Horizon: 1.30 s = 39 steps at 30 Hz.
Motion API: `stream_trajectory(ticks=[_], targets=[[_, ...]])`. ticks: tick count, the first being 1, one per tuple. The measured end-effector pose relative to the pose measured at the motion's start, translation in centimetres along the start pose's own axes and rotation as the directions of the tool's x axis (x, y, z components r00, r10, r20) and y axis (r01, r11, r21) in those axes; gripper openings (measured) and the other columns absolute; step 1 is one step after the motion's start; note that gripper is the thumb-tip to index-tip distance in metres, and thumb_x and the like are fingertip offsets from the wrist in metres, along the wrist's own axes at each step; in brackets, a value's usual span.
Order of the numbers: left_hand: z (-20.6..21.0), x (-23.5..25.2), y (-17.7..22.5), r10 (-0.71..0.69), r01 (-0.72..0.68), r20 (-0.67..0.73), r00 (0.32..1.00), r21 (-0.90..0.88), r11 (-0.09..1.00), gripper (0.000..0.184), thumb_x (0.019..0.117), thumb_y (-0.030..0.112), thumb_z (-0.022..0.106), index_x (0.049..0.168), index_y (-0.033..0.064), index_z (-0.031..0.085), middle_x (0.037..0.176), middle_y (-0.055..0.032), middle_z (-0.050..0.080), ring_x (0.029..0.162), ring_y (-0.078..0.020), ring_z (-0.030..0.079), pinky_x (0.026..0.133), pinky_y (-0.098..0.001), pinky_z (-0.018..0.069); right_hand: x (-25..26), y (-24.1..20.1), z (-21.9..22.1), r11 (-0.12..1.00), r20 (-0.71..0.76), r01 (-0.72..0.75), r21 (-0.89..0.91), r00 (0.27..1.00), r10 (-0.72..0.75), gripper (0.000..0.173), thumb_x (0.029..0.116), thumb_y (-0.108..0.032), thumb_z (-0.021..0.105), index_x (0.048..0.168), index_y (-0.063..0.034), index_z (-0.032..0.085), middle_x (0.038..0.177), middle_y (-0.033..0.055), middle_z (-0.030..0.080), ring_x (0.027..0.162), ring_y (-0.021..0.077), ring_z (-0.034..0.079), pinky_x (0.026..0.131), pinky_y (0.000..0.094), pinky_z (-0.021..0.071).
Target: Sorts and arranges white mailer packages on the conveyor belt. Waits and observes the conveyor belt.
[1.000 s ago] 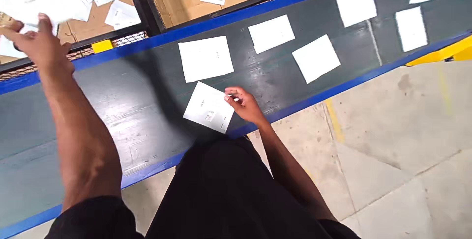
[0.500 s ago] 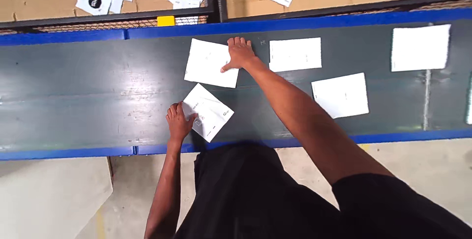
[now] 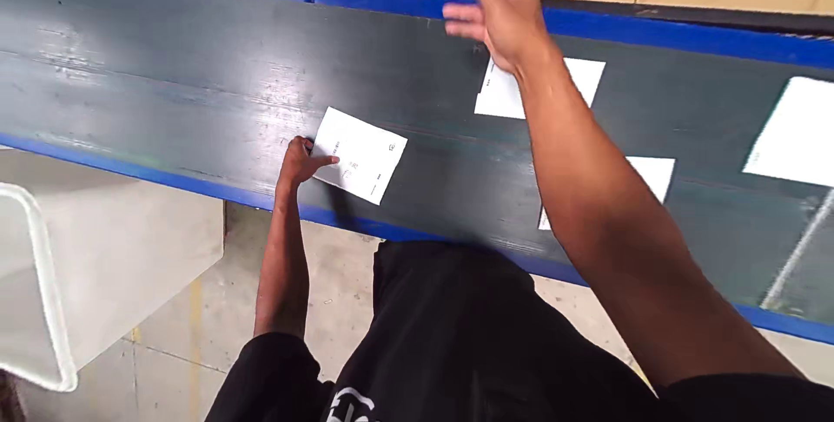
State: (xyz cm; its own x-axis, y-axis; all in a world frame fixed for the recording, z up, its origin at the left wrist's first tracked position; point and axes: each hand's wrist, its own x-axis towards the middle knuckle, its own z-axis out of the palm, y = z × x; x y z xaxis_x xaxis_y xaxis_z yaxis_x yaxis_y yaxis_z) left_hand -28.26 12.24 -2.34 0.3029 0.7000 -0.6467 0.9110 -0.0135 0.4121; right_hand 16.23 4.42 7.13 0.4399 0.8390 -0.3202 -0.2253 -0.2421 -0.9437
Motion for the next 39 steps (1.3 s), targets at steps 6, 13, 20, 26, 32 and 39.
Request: stream_trajectory(ticks=[6,13,20,26,32,39], targets=[[-3.0,-2.1,-1.2,0.062,-0.056,0.018,0.998,-0.228,0.972,0.081,0.0724,0.037,0.093,0.128,-0.0059,0.053,0.122,-0.0214,0.065,0.107,-0.0279,0.068,0.095,-0.0474,0.0569,-16.8,11.2,-5.7,0.783,0.032,0.022,-0.621,0.999,-0.003,0.050,0.1017,-0.039,0.062,0.138,-0.0064,0.055,0.130,0.0134,0.066,0.105,0.0207,0.071,0.087,0.0441,0.0625],[-11.9,2.7,7.5,0.312,-0.442,-0.315,0.896,-0.690,0.574,0.045,0.1012,0.020,0.063,0.140,0.0073,0.044,0.122,-0.0034,0.066,0.108,-0.0167,0.068,0.095,-0.0413,0.0585,-29.5,15.6,-9.8,0.886,-0.262,-0.126,-0.447,0.965,0.005,0.043,0.1021,-0.035,0.063,0.132,-0.0052,0.060,0.121,0.0078,0.071,0.095,0.0151,0.073,0.077,0.0344,0.0646],[-7.2,8.9,18.2,0.355,-0.399,-0.211,0.911,-0.225,0.889,0.090,0.0903,0.050,0.075,0.154,0.0025,0.033,0.152,-0.0228,0.046,0.133,-0.0362,0.055,0.107,-0.0534,0.0499,-28.4,15.4,-9.1,0.719,-0.225,-0.125,-0.683,0.973,-0.045,0.058,0.0978,-0.048,0.065,0.141,-0.0099,0.057,0.139,0.0120,0.061,0.124,0.0203,0.062,0.097,0.0416,0.0571],[-2.6,13.8,16.4,0.354,-0.318,-0.074,0.932,0.299,0.900,0.107,0.0750,0.049,0.088,0.159,0.0112,0.034,0.160,-0.0321,0.028,0.142,-0.0605,0.027,0.102,-0.0844,0.0286,-20.0,14.6,-4.9,0.398,0.084,0.080,-0.914,0.996,-0.007,0.108,0.0766,-0.056,0.083,0.163,-0.0177,0.030,0.171,0.0063,0.025,0.158,0.0271,0.020,0.126,0.0538,0.0241],[-6.2,12.2,12.1,0.192,-0.195,0.033,0.981,0.134,0.972,0.105,0.0670,0.043,0.095,0.146,-0.0040,0.043,0.135,-0.0294,0.058,0.122,-0.0406,0.061,0.105,-0.0591,0.0497,-14.7,13.8,2.8,0.227,0.213,0.183,-0.957,0.970,0.118,0.124,0.0531,-0.051,0.097,0.154,-0.0084,0.040,0.146,0.0227,0.050,0.135,0.0453,0.047,0.109,0.0701,0.0338],[-9.4,8.9,15.2,0.339,-0.329,-0.084,0.937,-0.535,0.778,0.053,0.0942,0.024,0.074,0.138,0.0079,0.050,0.110,-0.0045,0.070,0.084,-0.0133,0.071,0.073,-0.0350,0.0624,-19.8,16.0,5.7,0.404,0.320,0.197,-0.893,0.910,0.263,0.041,0.0965,-0.030,0.070,0.129,-0.0085,0.059,0.111,0.0188,0.070,0.100,0.0402,0.068,0.086,0.0629,0.0524]])
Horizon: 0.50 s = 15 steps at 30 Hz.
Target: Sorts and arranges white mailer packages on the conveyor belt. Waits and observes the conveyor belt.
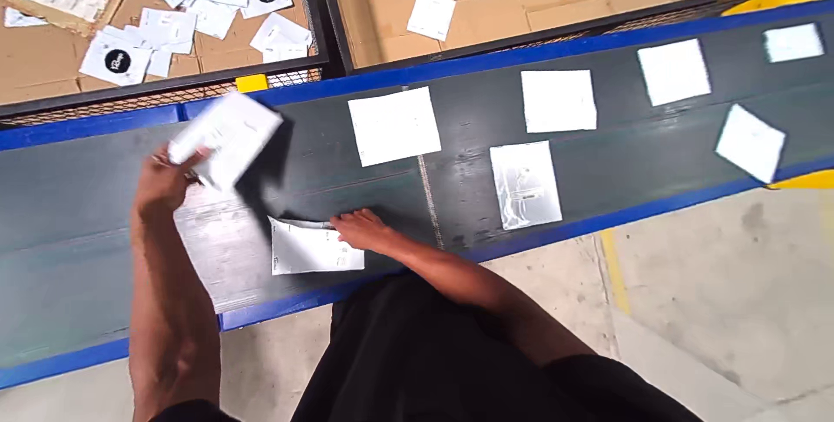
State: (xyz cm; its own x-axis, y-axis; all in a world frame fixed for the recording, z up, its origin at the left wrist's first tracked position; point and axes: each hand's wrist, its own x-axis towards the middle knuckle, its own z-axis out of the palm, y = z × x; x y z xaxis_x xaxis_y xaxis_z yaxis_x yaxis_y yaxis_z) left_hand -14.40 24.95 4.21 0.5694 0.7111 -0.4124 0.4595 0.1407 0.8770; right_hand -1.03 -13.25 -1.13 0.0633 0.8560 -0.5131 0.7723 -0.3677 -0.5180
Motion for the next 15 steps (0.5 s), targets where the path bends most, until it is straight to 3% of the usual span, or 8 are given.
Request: stream_trajectory(ticks=[2,4,7,9,10,12,14,15], targets=[[-0.2,3.3,2.8,0.154,-0.200,-0.183,0.971,-0.269,0.942,0.065,0.1000,0.022,0.066,0.153,0.0135,0.030,0.123,-0.0077,0.062,0.096,-0.0210,0.069,0.084,-0.0435,0.0617,-0.8,0.4,0.1,0.997,0.030,0.013,0.075,0.999,-0.016,0.029,0.1027,-0.027,0.059,0.126,-0.0104,0.061,0.119,0.0159,0.067,0.102,0.0381,0.068,0.080,0.0613,0.0548],[0.1,5.5,4.2,0.204,-0.262,-0.203,0.958,-0.321,0.910,0.090,0.0978,0.028,0.071,0.162,0.0221,0.008,0.149,-0.0124,0.048,0.119,-0.0299,0.066,0.095,-0.0504,0.0611,-1.3,0.7,-1.0,0.991,0.032,0.040,0.130,0.998,-0.045,0.025,0.1040,-0.026,0.054,0.123,-0.0105,0.060,0.122,0.0143,0.065,0.105,0.0365,0.067,0.079,0.0605,0.0555],[4.2,1.8,3.7,0.242,-0.281,0.351,0.905,0.065,0.958,0.088,0.0902,0.039,0.075,0.160,0.0172,0.027,0.159,-0.0080,0.042,0.136,-0.0201,0.053,0.108,-0.0411,0.0506,-1.2,0.5,-4.8,0.985,0.059,0.118,0.122,0.990,-0.126,0.025,0.1070,-0.030,0.050,0.123,-0.0114,0.058,0.117,0.0142,0.066,0.103,0.0369,0.068,0.078,0.0613,0.0556],[7.8,-1.7,1.7,0.031,-0.354,0.736,0.676,0.287,0.890,0.080,0.0806,0.040,0.084,0.149,0.0153,0.052,0.149,-0.0049,0.056,0.134,-0.0178,0.055,0.113,-0.0433,0.0457,0.3,0.1,-7.9,0.982,0.027,0.150,0.118,0.988,-0.154,0.027,0.1075,-0.032,0.049,0.124,-0.0122,0.058,0.112,0.0143,0.068,0.100,0.0370,0.069,0.076,0.0629,0.0557],[9.0,-3.1,0.1,-0.096,-0.359,0.783,0.614,0.385,0.850,0.064,0.0791,0.036,0.087,0.134,0.0120,0.066,0.130,-0.0062,0.068,0.119,-0.0189,0.065,0.106,-0.0475,0.0511,1.5,0.4,-9.3,0.978,-0.023,0.156,0.138,0.988,-0.154,0.029,0.1071,-0.033,0.049,0.125,-0.0124,0.059,0.111,0.0140,0.069,0.100,0.0355,0.069,0.079,0.0624,0.0558],[9.1,-4.5,-3.7,-0.220,-0.274,0.727,0.650,0.494,0.825,0.038,0.0851,0.032,0.082,0.107,0.0017,0.073,0.095,-0.0136,0.074,0.088,-0.0252,0.071,0.086,-0.0550,0.0559,5.1,2.8,-11.5,0.958,-0.192,0.189,0.217,0.970,-0.149,0.038,0.1044,-0.041,0.055,0.128,-0.0131,0.063,0.119,0.0101,0.070,0.111,0.0263,0.068,0.094,0.0546,0.0551],[6.3,-5.9,-6.9,-0.178,-0.067,0.608,0.773,0.358,0.931,0.037,0.0905,0.030,0.078,0.111,0.0003,0.070,0.096,-0.0088,0.075,0.087,-0.0168,0.073,0.088,-0.0436,0.0604,9.7,6.3,-13.0,0.974,-0.342,0.176,0.144,0.932,-0.118,0.062,0.0942,-0.051,0.069,0.139,-0.0096,0.059,0.143,0.0119,0.059,0.134,0.0253,0.055,0.113,0.0489,0.0458],[4.7,-6.6,-8.1,-0.159,0.035,0.548,0.821,0.230,0.973,0.036,0.0919,0.027,0.077,0.115,0.0006,0.067,0.099,-0.0062,0.075,0.090,-0.0142,0.073,0.089,-0.0398,0.0614,11.5,7.7,-13.7,0.994,-0.326,0.090,0.056,0.943,-0.067,0.084,0.0867,-0.056,0.075,0.150,-0.0083,0.049,0.157,0.0156,0.045,0.146,0.0317,0.042,0.119,0.0550,0.0372]])
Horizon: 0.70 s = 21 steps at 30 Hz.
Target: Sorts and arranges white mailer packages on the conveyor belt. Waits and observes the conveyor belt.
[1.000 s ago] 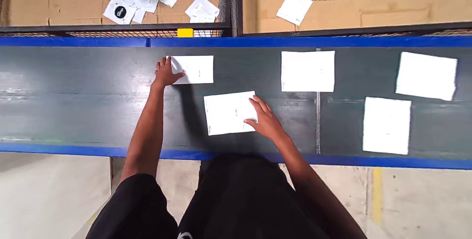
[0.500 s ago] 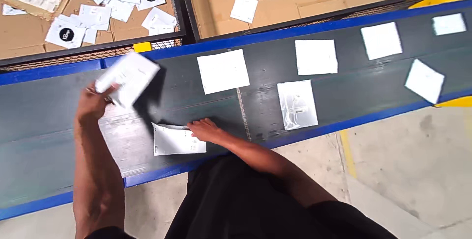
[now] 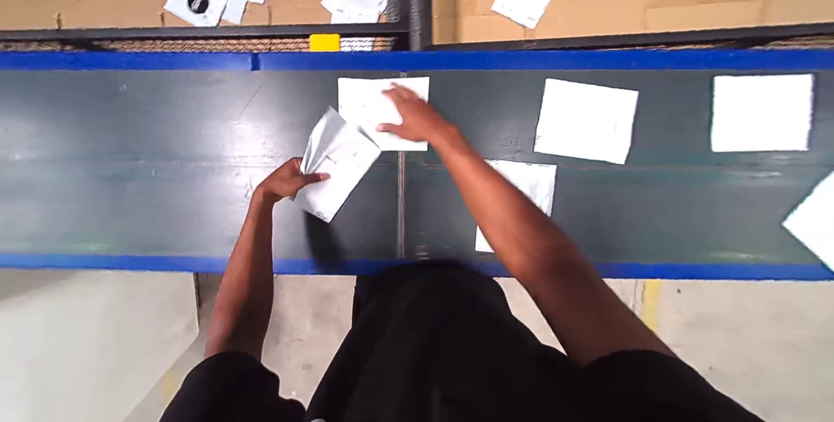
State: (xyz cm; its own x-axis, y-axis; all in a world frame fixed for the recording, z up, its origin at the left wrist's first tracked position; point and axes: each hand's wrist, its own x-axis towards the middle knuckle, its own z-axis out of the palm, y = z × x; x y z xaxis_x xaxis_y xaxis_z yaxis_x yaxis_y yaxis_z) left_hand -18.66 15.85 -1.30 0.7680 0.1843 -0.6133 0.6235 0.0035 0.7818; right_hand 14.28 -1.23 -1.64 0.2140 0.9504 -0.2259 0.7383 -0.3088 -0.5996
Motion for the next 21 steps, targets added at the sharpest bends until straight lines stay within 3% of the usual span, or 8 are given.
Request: stream_trajectory(ticks=[2,4,7,10,13,16,19,21], targets=[[-1.3,-2.1,-2.0,0.018,-0.050,-0.131,0.991,-0.243,0.969,0.034,0.0938,0.021,0.075,0.120,0.0009,0.064,0.104,-0.0051,0.076,0.095,-0.0153,0.074,0.090,-0.0394,0.0614,2.7,1.1,-0.1,0.978,0.061,-0.062,-0.199,0.995,0.076,0.119,0.0693,-0.061,0.086,0.160,-0.0072,0.032,0.166,0.0195,0.029,0.153,0.0406,0.029,0.120,0.0652,0.0277],[-2.6,-4.0,-3.4,0.020,-0.102,-0.224,0.974,-0.363,0.926,0.031,0.0969,0.018,0.071,0.122,0.0014,0.062,0.106,-0.0050,0.075,0.097,-0.0165,0.073,0.092,-0.0402,0.0609,3.6,-1.0,0.1,0.943,0.061,-0.095,-0.318,0.991,0.121,0.136,0.0565,-0.061,0.093,0.160,-0.0030,0.027,0.155,0.0276,0.040,0.142,0.0490,0.040,0.112,0.0714,0.0310],[-3.1,-6.2,-5.0,-0.015,-0.159,-0.339,0.941,-0.480,0.863,0.031,0.1002,0.017,0.066,0.125,0.0013,0.058,0.106,-0.0067,0.075,0.098,-0.0187,0.073,0.091,-0.0414,0.0611,2.7,-3.0,1.2,0.921,0.082,-0.223,-0.320,0.962,0.262,0.134,0.0479,-0.067,0.093,0.149,0.0017,0.039,0.133,0.0342,0.055,0.122,0.0541,0.053,0.101,0.0728,0.0386],[-2.0,-7.4,-5.1,-0.038,-0.249,-0.447,0.894,-0.564,0.788,0.031,0.1014,0.013,0.063,0.127,-0.0013,0.054,0.106,-0.0100,0.075,0.098,-0.0219,0.074,0.091,-0.0435,0.0614,0.9,-3.0,3.2,0.938,0.128,-0.346,0.005,0.931,0.342,0.101,0.0720,-0.064,0.084,0.140,0.0013,0.047,0.119,0.0297,0.065,0.112,0.0478,0.063,0.092,0.0700,0.0483],[1.0,-7.2,-3.6,-0.093,-0.299,-0.490,0.867,-0.660,0.689,0.034,0.1033,0.013,0.060,0.132,-0.0021,0.050,0.108,-0.0136,0.074,0.098,-0.0254,0.074,0.090,-0.0457,0.0622,-2.3,-5.5,6.3,0.854,0.081,-0.300,0.426,0.952,0.294,0.074,0.0971,-0.048,0.067,0.149,0.0011,0.044,0.140,0.0238,0.058,0.133,0.0322,0.056,0.114,0.0524,0.0434],[4.7,-6.1,-1.2,-0.139,-0.292,-0.467,0.873,-0.729,0.619,0.042,0.1040,0.017,0.060,0.139,-0.0015,0.043,0.112,-0.0169,0.072,0.100,-0.0288,0.073,0.089,-0.0484,0.0624,-4.7,-10.3,8.6,0.611,0.125,-0.206,0.764,0.977,0.173,0.060,0.1021,-0.035,0.063,0.148,-0.0002,0.045,0.140,0.0133,0.061,0.130,0.0146,0.059,0.113,0.0345,0.0480],[6.6,-5.7,0.4,-0.191,-0.286,-0.505,0.842,-0.716,0.637,0.055,0.0987,0.016,0.067,0.144,-0.0005,0.040,0.115,-0.0166,0.071,0.100,-0.0276,0.073,0.087,-0.0467,0.0636,-6.7,-12.9,8.3,0.396,0.243,-0.234,0.888,0.970,0.029,0.043,0.1093,-0.034,0.049,0.135,0.0003,0.052,0.119,0.0108,0.068,0.109,0.0140,0.068,0.098,0.0350,0.0569],[5.3,-5.4,1.6,-0.136,-0.267,-0.535,0.834,-0.606,0.750,0.052,0.0960,0.013,0.070,0.138,-0.0012,0.044,0.111,-0.0114,0.073,0.099,-0.0211,0.073,0.087,-0.0408,0.0633,-8.0,-12.6,7.2,0.384,0.306,-0.280,0.880,0.952,-0.007,0.046,0.1105,-0.039,0.044,0.133,-0.0006,0.054,0.115,0.0120,0.069,0.101,0.0186,0.071,0.087,0.0396,0.0616]])
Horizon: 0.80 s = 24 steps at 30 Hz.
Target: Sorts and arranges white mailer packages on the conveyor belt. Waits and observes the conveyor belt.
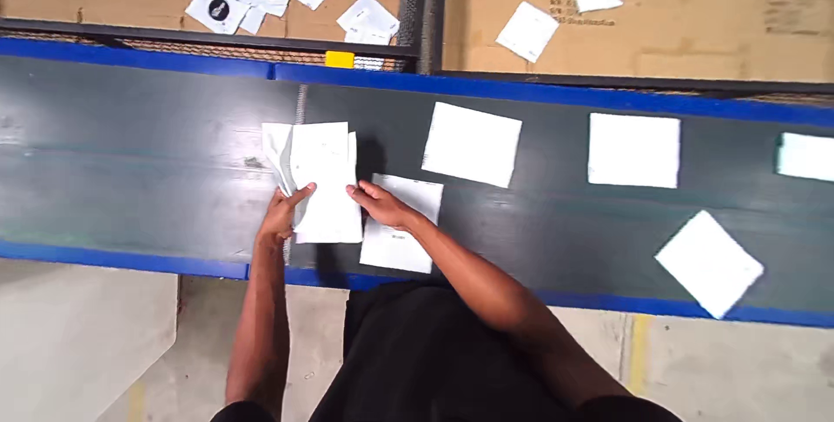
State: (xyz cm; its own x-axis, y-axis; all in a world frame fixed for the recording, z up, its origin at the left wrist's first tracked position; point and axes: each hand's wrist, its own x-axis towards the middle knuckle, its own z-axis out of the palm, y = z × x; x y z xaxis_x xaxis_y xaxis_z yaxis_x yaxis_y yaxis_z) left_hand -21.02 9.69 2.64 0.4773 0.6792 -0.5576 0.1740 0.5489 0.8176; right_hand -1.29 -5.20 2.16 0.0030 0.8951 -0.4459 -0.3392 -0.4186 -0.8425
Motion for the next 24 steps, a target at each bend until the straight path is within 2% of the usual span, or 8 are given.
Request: stream_trajectory(ticks=[3,5,7,11,14,17,21,24], targets=[[0.9,4.6,5.3,0.247,-0.247,-0.018,0.969,0.025,0.969,0.045,0.1000,0.016,0.065,0.137,0.0017,0.045,0.111,-0.0073,0.072,0.099,-0.0190,0.072,0.088,-0.0420,0.0629,-2.4,0.1,-3.3,0.995,-0.085,0.024,-0.101,0.996,-0.032,0.041,0.1104,-0.036,0.044,0.133,-0.0033,0.056,0.122,0.0115,0.069,0.103,0.0219,0.072,0.082,0.0407,0.0631],[1.0,8.5,9.7,0.413,-0.410,0.006,0.911,-0.107,0.906,0.055,0.1059,0.035,0.054,0.152,0.0131,0.033,0.135,-0.0088,0.061,0.120,-0.0253,0.064,0.101,-0.0514,0.0551,-3.6,0.5,-6.4,0.971,-0.265,0.058,-0.232,0.957,-0.120,0.038,0.1080,-0.031,0.051,0.134,-0.0041,0.058,0.124,0.0104,0.069,0.102,0.0201,0.072,0.082,0.0390,0.0639],[1.1,10.5,11.6,0.434,-0.436,-0.053,0.899,-0.026,0.900,0.081,0.1011,0.044,0.062,0.161,0.0193,0.013,0.152,-0.0117,0.046,0.130,-0.0305,0.058,0.102,-0.0531,0.0556,-4.3,0.6,-10.7,0.869,-0.423,-0.034,-0.493,0.883,-0.205,0.048,0.1029,-0.037,0.060,0.139,-0.0058,0.057,0.132,0.0114,0.065,0.112,0.0195,0.069,0.093,0.0394,0.0606],[1.0,6.1,5.7,0.255,-0.163,-0.105,0.961,0.529,0.833,0.099,0.0854,0.049,0.080,0.156,0.0016,0.029,0.154,-0.0223,0.044,0.131,-0.0306,0.056,0.104,-0.0452,0.0535,-2.7,-1.7,-16.6,0.567,-0.485,-0.264,-0.780,0.827,-0.283,0.082,0.0911,-0.044,0.074,0.155,-0.0055,0.039,0.154,0.0204,0.047,0.140,0.0369,0.049,0.113,0.0577,0.0430],[-1.1,0.5,-0.7,0.091,0.087,-0.158,0.983,0.845,0.527,0.109,0.0801,0.062,0.078,0.155,-0.0038,0.033,0.154,-0.0362,0.034,0.140,-0.0492,0.041,0.112,-0.0627,0.0396,1.2,-1.6,-18.2,0.401,-0.415,-0.284,-0.871,0.862,-0.290,0.117,0.0766,-0.054,0.085,0.162,-0.0034,0.023,0.166,0.0210,0.028,0.153,0.0383,0.028,0.122,0.0578,0.0298],[-3.3,-2.8,-5.1,0.060,0.251,-0.283,0.957,0.915,0.316,0.117,0.0743,0.066,0.080,0.157,-0.0018,0.032,0.158,-0.0373,0.025,0.145,-0.0570,0.027,0.107,-0.0755,0.0339,4.5,-2.0,-16.8,0.256,-0.362,-0.296,-0.920,0.894,-0.265,0.128,0.0657,-0.061,0.089,0.161,-0.0041,0.026,0.162,0.0215,0.035,0.150,0.0402,0.033,0.119,0.0622,0.0313],[-6.0,-2.9,-6.0,0.128,0.294,-0.390,0.912,0.839,0.458,0.099,0.0796,0.046,0.085,0.153,-0.0009,0.037,0.140,-0.0351,0.051,0.130,-0.0541,0.048,0.103,-0.0739,0.0389,5.3,-2.8,-13.0,0.207,-0.396,-0.358,-0.910,0.900,-0.183,0.128,0.0528,-0.064,0.093,0.151,-0.0016,0.039,0.137,0.0281,0.055,0.128,0.0487,0.051,0.102,0.0707,0.0383],[-9.2,-2.9,-5.9,0.075,0.273,-0.409,0.910,0.724,0.634,0.080,0.0844,0.030,0.083,0.144,-0.0044,0.042,0.113,-0.0234,0.071,0.105,-0.0363,0.070,0.098,-0.0559,0.0542,4.7,-1.6,-10.7,0.392,-0.318,-0.322,-0.862,0.945,0.076,0.102,0.0703,-0.061,0.087,0.144,-0.0035,0.045,0.118,0.0258,0.067,0.107,0.0426,0.066,0.090,0.0658,0.0509]])
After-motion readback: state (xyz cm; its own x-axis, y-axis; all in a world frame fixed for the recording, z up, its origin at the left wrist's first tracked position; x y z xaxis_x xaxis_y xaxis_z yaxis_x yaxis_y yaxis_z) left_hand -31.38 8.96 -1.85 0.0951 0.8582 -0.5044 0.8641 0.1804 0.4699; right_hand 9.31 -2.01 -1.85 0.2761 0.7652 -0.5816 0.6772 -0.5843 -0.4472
